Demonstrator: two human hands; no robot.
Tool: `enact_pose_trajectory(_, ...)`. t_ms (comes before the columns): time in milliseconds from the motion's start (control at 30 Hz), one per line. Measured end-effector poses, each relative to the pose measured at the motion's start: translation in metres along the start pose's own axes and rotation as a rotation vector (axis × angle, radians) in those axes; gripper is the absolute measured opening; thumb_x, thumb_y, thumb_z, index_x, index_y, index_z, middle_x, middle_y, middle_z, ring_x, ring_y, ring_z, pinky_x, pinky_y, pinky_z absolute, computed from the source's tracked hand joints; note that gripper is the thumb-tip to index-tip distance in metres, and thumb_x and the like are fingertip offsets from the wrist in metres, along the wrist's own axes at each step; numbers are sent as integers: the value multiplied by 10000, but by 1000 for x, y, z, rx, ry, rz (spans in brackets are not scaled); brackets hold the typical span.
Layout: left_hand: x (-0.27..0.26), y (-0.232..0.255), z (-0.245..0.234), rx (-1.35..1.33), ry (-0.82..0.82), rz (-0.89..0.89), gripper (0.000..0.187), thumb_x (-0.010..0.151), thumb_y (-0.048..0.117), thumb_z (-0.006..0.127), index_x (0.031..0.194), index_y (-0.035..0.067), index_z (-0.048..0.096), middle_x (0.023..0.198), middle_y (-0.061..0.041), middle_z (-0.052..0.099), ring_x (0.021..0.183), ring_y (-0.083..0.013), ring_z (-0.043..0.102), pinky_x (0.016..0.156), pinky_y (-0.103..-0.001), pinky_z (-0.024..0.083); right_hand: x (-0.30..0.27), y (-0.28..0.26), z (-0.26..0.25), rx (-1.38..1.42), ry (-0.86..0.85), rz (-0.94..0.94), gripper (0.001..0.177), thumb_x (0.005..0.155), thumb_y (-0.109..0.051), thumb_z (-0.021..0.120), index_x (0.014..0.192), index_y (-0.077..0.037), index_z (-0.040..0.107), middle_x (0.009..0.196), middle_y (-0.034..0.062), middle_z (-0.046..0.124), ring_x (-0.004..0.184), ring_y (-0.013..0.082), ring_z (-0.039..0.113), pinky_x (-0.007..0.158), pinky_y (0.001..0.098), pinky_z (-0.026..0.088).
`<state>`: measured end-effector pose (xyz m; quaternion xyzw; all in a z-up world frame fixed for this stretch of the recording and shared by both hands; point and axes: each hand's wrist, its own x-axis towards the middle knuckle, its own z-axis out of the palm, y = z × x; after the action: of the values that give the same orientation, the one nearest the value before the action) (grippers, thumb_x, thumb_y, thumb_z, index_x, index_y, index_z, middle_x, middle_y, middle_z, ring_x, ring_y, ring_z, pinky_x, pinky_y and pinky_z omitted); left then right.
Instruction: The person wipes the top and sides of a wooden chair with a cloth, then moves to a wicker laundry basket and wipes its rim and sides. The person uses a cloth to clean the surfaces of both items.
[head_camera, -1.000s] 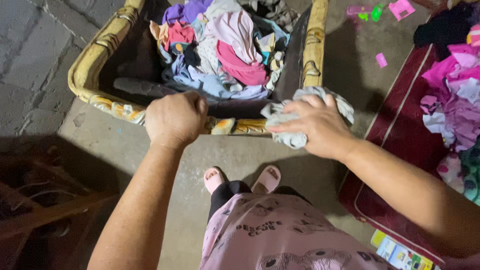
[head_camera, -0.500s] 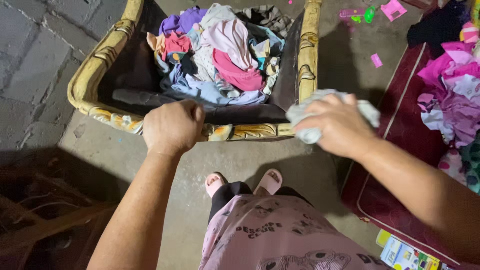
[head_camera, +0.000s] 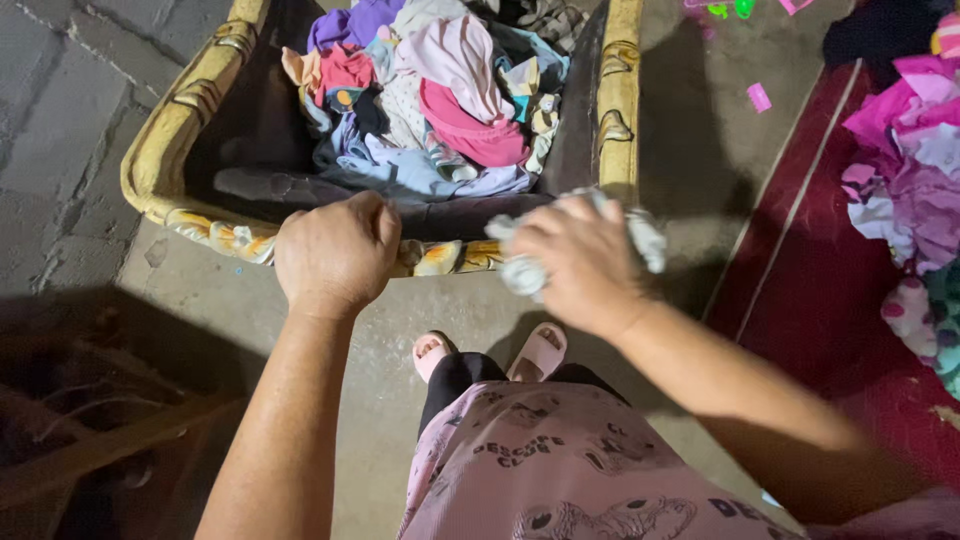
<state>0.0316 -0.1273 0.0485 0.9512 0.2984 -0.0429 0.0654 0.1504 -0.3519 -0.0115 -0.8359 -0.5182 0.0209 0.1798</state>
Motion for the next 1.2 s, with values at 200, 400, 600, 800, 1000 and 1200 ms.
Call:
enact_pose_trajectory(200,6,5,-5,-9,-75,-45,383,954,471,507,943,204,782,844,-173,733,813,-408,699,738,-536,529,-32,44,-41,-78,-73,149,291,729,-117,786,975,-271,764,1125,-65,716,1163,221,567,914,437,332)
enact_pose_trajectory(400,5,6,-7,-41,-78,-69,385,960,477,498,949,217,782,858,-164,737,831,-410,698,748,-535,531,-26,5,-21,172,262,-182,304,800,-324,812,1101,-288,780,1169,-66,698,1191,216,570,1030,415,337)
enact_pose_trajectory(600,9,6,-8,-29,-39,-75,394,960,491,511,950,209,786,854,-170,736,821,-410,702,743,-540,532,-25,6,-16,61,177,-68,329,795,-327,774,1123,-310,801,1154,-48,707,1136,214,579,982,441,344)
enact_pose_trajectory(800,11,5,-7,-28,-54,-74,373,935,477,536,966,215,799,867,-163,738,831,-394,710,757,-526,539,-22,15,-27,131,65,-60,364,748,-223,774,1093,-334,812,1174,-37,677,1146,220,554,958,459,331)
enact_pose_trajectory(1000,8,8,-5,-13,-54,-60,367,957,458,519,981,212,789,855,-168,739,817,-399,708,741,-532,535,-27,20,-29,51,-45,34,474,687,-158,768,1103,-382,810,1144,-40,679,1141,222,561,935,460,334)
enact_pose_trajectory(1200,12,7,-4,36,-73,-56,373,961,470,521,950,202,779,869,-169,739,826,-399,707,733,-528,537,-38,29,-33,91,-31,-23,515,658,-185,802,1137,-376,788,1175,-3,675,1134,240,546,952,462,325)
